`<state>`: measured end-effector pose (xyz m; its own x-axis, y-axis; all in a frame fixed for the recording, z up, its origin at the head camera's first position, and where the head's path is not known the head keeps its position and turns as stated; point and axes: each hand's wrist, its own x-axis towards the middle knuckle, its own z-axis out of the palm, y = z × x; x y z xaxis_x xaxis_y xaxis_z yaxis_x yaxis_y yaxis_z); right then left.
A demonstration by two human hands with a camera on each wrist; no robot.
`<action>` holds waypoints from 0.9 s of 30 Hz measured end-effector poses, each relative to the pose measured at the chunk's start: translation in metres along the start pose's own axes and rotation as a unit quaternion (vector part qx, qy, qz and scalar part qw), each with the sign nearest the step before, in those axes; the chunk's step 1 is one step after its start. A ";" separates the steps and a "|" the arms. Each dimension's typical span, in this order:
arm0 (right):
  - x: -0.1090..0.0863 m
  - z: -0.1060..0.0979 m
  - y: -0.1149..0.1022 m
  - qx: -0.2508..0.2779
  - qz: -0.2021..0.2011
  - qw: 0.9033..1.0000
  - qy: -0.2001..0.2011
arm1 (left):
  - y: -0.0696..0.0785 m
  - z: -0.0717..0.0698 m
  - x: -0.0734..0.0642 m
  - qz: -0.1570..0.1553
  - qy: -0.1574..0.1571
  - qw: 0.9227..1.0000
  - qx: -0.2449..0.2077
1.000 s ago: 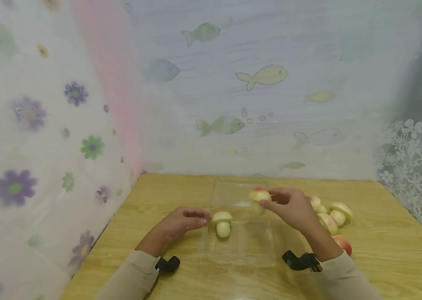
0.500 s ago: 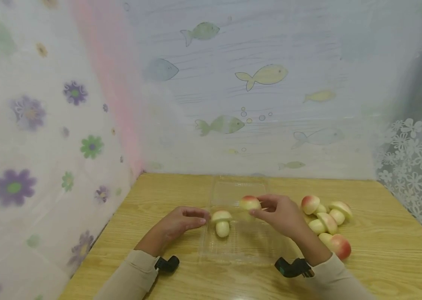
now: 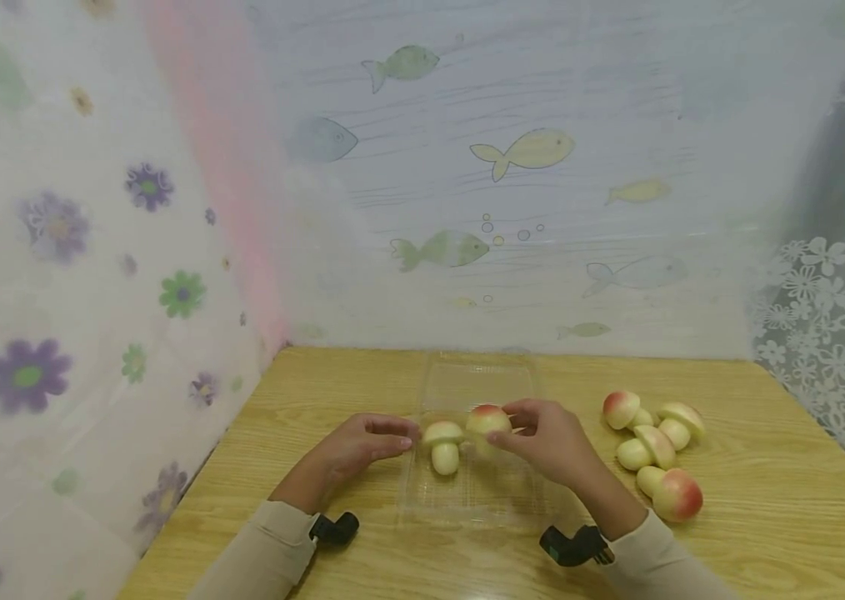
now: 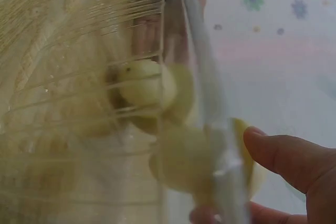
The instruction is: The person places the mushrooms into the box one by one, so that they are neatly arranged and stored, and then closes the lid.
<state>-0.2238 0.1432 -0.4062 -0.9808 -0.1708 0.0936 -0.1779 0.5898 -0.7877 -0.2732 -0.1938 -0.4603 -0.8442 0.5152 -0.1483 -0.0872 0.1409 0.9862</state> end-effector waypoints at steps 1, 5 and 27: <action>0.000 0.001 0.000 0.000 0.002 1.000 0.001 | 0.000 0.000 0.000 0.001 0.000 1.000 0.000; 0.000 0.003 0.002 0.000 0.010 1.000 0.001 | 0.000 0.000 0.000 0.003 -0.003 1.000 -0.004; -0.001 0.018 0.002 -0.036 0.020 0.999 0.008 | 0.000 0.001 -0.001 0.001 -0.002 1.000 0.008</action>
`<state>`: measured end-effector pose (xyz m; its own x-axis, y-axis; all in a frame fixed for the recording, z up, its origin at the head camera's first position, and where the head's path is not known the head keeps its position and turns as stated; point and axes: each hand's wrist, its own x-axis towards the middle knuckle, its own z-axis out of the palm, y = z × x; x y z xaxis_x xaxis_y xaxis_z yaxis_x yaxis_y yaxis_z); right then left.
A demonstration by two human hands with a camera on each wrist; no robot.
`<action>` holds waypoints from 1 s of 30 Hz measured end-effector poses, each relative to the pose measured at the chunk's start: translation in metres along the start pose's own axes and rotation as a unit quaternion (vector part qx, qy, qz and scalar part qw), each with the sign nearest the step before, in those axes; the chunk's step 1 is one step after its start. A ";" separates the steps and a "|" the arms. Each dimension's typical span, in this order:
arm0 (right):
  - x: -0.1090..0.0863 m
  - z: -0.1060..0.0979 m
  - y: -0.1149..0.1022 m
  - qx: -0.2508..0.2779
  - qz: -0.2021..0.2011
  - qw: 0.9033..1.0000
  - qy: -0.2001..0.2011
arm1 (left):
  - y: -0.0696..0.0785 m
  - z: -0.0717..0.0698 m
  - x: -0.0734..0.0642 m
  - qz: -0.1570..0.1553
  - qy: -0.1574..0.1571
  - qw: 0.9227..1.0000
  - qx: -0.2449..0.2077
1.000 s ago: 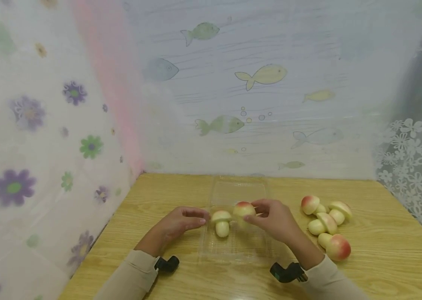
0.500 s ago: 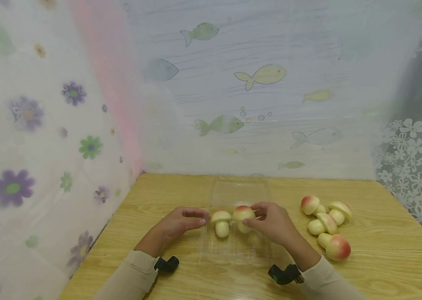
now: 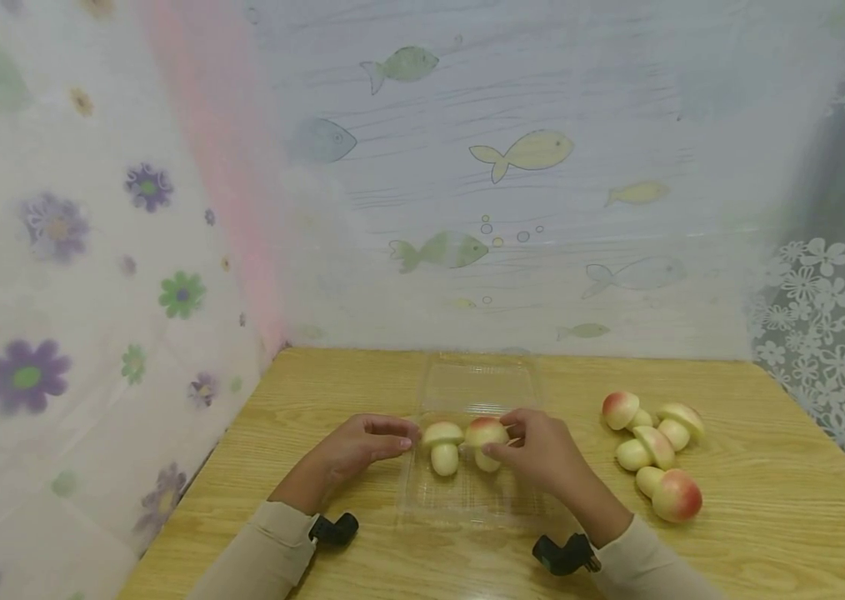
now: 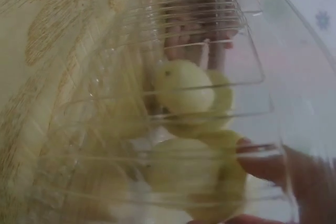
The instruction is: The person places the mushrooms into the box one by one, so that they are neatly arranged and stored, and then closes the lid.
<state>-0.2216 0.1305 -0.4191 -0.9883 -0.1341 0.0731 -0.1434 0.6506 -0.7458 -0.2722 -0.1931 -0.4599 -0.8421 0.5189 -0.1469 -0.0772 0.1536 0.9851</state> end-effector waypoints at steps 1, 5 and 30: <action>0.000 0.001 0.001 -0.004 0.000 1.000 0.001 | 0.000 0.000 0.000 0.000 0.001 1.000 -0.001; 0.000 0.003 0.001 -0.018 0.001 1.000 0.003 | 0.001 0.001 0.000 -0.002 0.003 1.000 -0.004; -0.002 0.007 -0.003 -0.064 -0.010 0.998 0.001 | -0.001 -0.001 0.001 0.003 -0.004 1.000 0.015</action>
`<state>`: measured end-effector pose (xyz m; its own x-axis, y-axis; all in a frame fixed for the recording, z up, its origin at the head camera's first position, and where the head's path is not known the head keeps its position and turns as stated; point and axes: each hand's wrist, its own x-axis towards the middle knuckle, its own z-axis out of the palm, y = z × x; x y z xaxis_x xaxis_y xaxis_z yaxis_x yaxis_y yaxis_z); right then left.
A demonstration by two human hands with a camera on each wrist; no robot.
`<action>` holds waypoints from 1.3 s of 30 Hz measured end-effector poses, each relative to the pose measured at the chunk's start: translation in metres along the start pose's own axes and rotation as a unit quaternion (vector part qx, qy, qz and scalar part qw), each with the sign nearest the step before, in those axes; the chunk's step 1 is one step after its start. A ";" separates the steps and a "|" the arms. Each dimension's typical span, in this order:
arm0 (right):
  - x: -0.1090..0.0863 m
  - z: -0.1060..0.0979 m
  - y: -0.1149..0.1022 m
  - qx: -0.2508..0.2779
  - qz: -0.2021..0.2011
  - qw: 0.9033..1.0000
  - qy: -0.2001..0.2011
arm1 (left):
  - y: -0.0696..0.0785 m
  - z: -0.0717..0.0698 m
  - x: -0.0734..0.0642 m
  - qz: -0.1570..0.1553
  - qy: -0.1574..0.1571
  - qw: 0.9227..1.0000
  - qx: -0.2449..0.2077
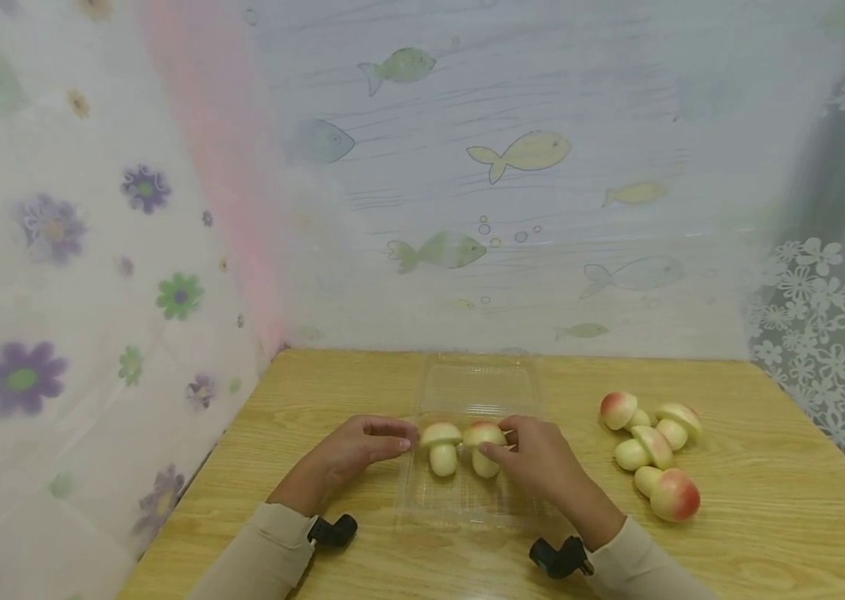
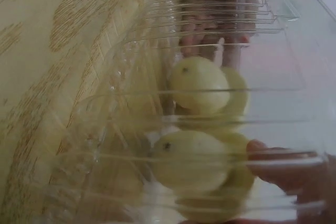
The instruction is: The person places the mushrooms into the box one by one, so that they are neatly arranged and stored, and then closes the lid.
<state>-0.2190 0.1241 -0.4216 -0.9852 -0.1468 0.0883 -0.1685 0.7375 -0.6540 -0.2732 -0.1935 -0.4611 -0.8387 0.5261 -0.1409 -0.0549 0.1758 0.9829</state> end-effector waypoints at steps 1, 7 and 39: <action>0.000 0.000 0.000 -0.001 -0.001 1.000 0.000 | 0.000 0.000 0.000 0.000 0.001 1.000 0.003; -0.001 0.001 -0.001 0.000 -0.002 1.000 0.001 | -0.002 -0.001 0.000 0.000 0.003 1.000 0.006; 0.000 0.004 0.003 -0.016 -0.004 1.000 -0.017 | 0.001 0.002 -0.001 -0.005 0.013 1.000 -0.010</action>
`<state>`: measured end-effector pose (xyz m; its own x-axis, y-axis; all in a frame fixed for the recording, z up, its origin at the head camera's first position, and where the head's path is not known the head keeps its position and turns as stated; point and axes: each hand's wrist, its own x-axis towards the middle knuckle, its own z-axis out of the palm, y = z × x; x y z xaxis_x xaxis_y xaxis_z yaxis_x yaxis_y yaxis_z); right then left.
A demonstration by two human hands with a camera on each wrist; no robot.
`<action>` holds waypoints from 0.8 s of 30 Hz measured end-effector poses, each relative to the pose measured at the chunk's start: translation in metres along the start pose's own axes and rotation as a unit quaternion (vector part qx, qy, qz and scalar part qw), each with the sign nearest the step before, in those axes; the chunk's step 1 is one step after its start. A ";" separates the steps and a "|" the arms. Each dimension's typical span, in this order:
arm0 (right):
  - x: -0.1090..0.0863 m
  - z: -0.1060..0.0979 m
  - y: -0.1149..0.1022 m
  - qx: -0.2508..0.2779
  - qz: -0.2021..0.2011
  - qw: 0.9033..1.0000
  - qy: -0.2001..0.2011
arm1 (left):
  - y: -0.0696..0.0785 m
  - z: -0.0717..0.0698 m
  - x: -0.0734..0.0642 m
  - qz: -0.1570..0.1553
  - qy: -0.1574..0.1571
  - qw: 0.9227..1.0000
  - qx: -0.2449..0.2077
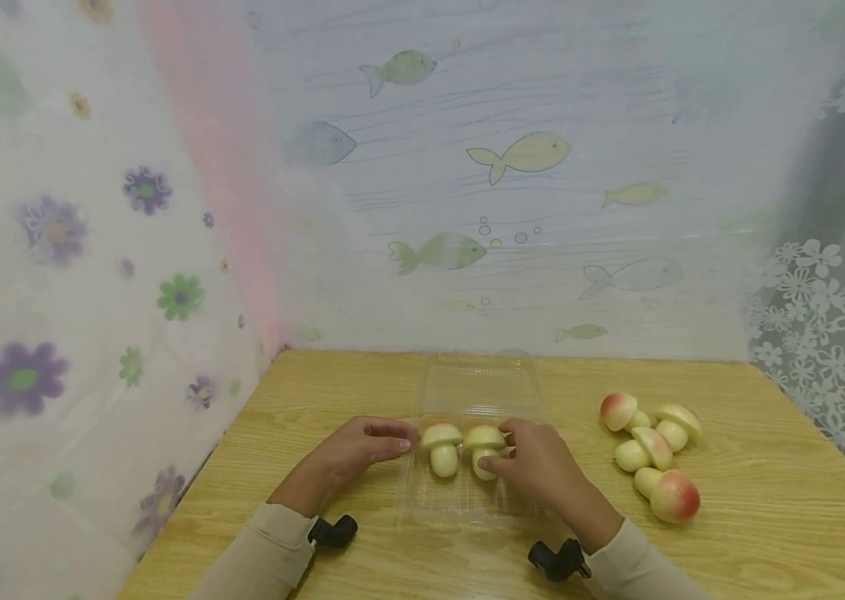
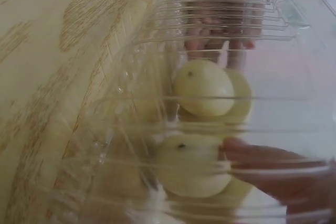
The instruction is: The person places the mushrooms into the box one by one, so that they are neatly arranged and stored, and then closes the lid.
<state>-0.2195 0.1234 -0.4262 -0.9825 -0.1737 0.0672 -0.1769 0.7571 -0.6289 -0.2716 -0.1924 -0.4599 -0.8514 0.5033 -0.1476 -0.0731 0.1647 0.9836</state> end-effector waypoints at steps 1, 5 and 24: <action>0.000 0.000 0.000 0.002 0.002 1.000 -0.001 | 0.000 0.000 0.000 0.000 0.000 1.000 -0.001; 0.000 -0.001 0.000 0.009 0.001 1.000 0.000 | -0.001 0.000 0.000 0.000 0.001 1.000 -0.001; -0.004 -0.015 -0.005 0.033 -0.008 0.999 0.008 | 0.002 0.001 -0.002 -0.008 0.001 1.000 0.006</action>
<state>-0.2151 0.1296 -0.4119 -0.9806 -0.1744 0.0895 -0.1883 0.7116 -0.6769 -0.2698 -0.1919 -0.4577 -0.8511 0.4987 -0.1640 -0.0816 0.1829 0.9797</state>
